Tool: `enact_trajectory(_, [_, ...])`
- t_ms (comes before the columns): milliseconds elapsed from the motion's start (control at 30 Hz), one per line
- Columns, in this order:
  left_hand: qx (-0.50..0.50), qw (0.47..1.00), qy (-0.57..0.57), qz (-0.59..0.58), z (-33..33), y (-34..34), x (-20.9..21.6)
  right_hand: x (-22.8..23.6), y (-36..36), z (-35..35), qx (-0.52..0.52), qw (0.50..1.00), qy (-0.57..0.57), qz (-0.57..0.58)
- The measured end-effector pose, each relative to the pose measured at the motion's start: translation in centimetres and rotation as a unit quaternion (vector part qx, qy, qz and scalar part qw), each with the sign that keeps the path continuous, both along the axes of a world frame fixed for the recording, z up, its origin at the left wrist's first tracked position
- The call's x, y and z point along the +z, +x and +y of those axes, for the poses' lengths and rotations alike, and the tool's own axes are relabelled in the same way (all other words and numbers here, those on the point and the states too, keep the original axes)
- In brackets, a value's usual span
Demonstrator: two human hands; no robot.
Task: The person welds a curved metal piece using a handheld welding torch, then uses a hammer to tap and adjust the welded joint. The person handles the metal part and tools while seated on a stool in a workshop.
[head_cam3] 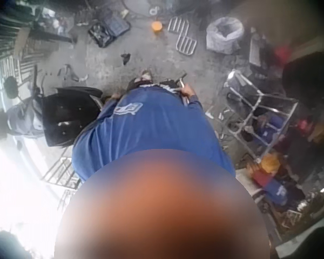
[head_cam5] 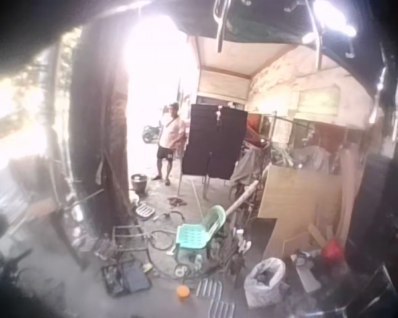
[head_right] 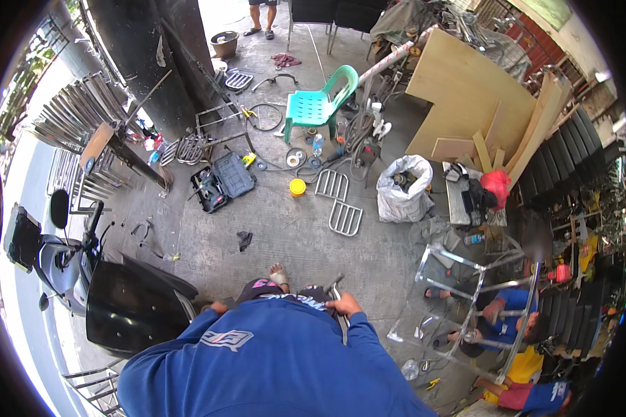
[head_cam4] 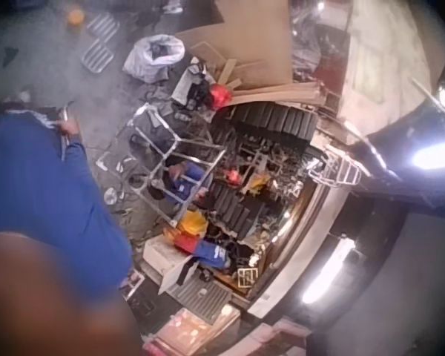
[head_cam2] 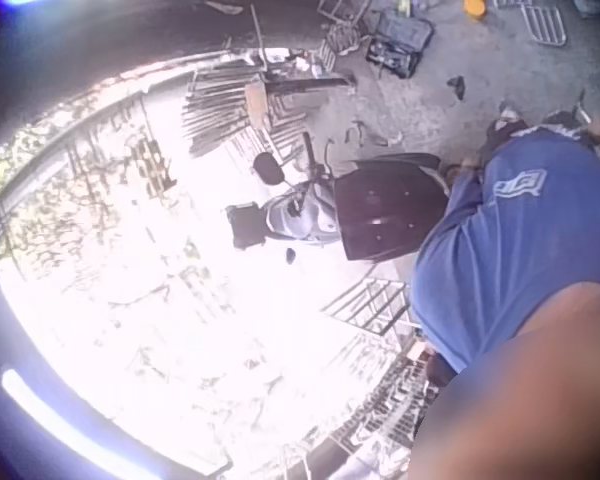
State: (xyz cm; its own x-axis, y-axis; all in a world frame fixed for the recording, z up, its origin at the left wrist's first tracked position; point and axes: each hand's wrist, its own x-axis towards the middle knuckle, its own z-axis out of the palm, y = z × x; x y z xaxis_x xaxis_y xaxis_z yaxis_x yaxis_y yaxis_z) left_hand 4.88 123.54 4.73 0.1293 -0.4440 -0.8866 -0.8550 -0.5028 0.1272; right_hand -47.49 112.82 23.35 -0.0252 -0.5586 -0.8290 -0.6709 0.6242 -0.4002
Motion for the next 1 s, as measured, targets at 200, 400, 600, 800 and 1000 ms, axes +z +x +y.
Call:
enact_trajectory(200, [0.255,0.916,-0.26,0.167,-27.0,-0.8,7.2,6.8,3.3,-21.7,-0.008,0.986,-0.035,-0.162])
enact_trajectory(400, [0.251,0.948,-0.05,0.187,-41.3,-0.2,13.0,4.4,8.2,-38.3,0.314,0.938,-0.146,-0.018])
enact_trajectory(600, [0.332,0.937,0.004,0.105,-42.6,-3.2,13.1,5.5,11.0,-54.8,0.44,0.89,-0.117,-0.02])
enact_trajectory(800, [0.139,0.981,-0.11,0.077,-52.7,2.7,10.8,3.6,18.5,-68.9,0.465,0.884,-0.049,-0.018])
enact_trajectory(1000, [0.169,0.976,-0.105,0.091,-66.3,12.5,12.2,6.7,28.4,-82.1,0.45,0.888,-0.079,-0.053])
